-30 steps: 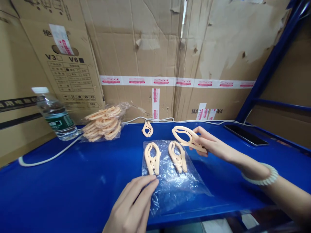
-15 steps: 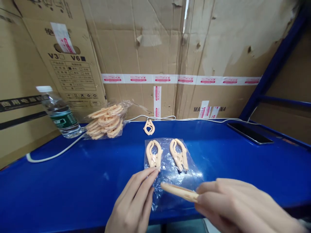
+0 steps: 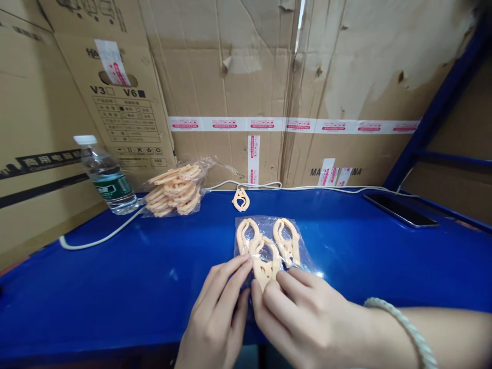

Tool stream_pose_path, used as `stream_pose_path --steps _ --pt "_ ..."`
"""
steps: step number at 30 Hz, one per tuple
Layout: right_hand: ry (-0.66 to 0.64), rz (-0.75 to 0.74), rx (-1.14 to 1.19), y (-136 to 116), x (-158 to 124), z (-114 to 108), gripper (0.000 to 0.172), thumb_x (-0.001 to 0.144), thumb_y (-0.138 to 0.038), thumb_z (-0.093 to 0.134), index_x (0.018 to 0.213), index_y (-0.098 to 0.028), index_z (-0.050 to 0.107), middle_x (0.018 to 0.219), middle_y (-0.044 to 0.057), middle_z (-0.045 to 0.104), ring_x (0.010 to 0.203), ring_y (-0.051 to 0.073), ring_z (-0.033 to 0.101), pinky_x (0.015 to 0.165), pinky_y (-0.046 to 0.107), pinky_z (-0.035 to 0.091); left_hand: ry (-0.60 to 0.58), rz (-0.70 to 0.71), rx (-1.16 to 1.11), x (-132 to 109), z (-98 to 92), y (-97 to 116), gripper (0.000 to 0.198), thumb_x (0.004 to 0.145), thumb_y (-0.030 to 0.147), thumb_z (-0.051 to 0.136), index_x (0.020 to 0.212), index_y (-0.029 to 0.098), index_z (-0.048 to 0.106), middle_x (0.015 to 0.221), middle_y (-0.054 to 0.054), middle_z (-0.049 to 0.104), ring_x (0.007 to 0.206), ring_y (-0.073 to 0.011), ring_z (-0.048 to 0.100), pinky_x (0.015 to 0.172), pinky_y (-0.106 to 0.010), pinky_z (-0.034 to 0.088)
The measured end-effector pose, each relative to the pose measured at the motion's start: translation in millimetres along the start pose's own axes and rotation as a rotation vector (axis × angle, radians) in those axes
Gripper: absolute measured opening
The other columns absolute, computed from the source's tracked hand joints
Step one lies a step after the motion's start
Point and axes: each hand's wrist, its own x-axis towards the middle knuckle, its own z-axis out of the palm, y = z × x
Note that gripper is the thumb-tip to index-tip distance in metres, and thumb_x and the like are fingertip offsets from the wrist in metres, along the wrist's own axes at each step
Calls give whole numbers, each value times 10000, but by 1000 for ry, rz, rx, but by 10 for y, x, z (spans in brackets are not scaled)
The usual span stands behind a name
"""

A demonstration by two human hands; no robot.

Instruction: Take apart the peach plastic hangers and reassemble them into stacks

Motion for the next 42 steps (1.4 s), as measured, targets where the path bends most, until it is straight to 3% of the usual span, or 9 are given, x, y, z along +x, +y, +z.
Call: stream_pose_path --steps 5,15,19,24,31,36,39,40,42 --pt "-26 54 -24 -24 -5 125 318 870 -110 418 1018 -30 688 892 183 680 712 267 649 589 391 559 17 7 -20 -7 3 2 444 914 13 444 1329 162 496 1271 -104 566 1186 -220 534 985 -341 506" --pt "-81 178 -66 -130 35 377 340 896 -109 421 1118 4 652 1070 212 689 957 321 664 831 414 564 4 10 -20 -12 28 -6 456 910 -4 439 1342 136 487 1312 -126 535 1211 -223 513 1001 -325 479" --pt "-101 211 -73 -158 -16 330 376 921 -149 395 1180 -4 625 1179 219 661 1053 345 644 862 425 552 8 9 -33 -33 33 -19 459 909 -6 435 1341 139 484 1323 -122 526 1227 -223 494 1003 -322 472" --pt "-25 234 -53 -260 -79 293 396 942 -214 366 1202 -76 631 1194 151 677 1049 338 654 845 426 550 -28 10 -49 -51 18 -40 481 907 -15 391 1348 158 472 1325 -98 517 1239 -204 472 1026 -318 457" --pt "-184 264 46 -176 0 297 485 907 -362 462 1233 -38 618 1255 188 635 1070 348 635 908 438 520 -27 30 -35 -7 20 -37 468 905 -13 410 1351 124 461 1316 -118 518 1224 -203 478 1008 -301 467" --pt "-197 328 120 -146 22 286 508 907 -420 480 1229 -50 616 1279 204 613 1139 346 596 938 431 505 -20 50 -20 -11 24 -40 460 900 -5 424 1339 123 472 1313 -129 523 1229 -219 481 987 -311 487" --pt "-112 273 153 -127 43 136 320 898 -284 496 1056 -70 673 1109 194 691 1014 302 647 833 388 542 -31 37 -14 -22 5 -41 475 906 8 425 1362 136 455 1318 -128 525 1222 -222 495 983 -319 497" --pt "-57 236 196 -90 59 60 236 891 -209 481 941 -96 683 978 165 716 899 261 667 749 348 550 -35 30 -12 -23 -1 -41 475 908 15 430 1365 143 455 1313 -125 531 1213 -222 504 981 -321 500" --pt "29 188 350 66 107 -77 252 877 -104 429 728 -156 625 711 79 664 647 169 610 575 267 504 -34 25 -7 -22 -9 -41 473 908 31 451 1365 154 457 1299 -123 545 1194 -226 521 966 -320 511"
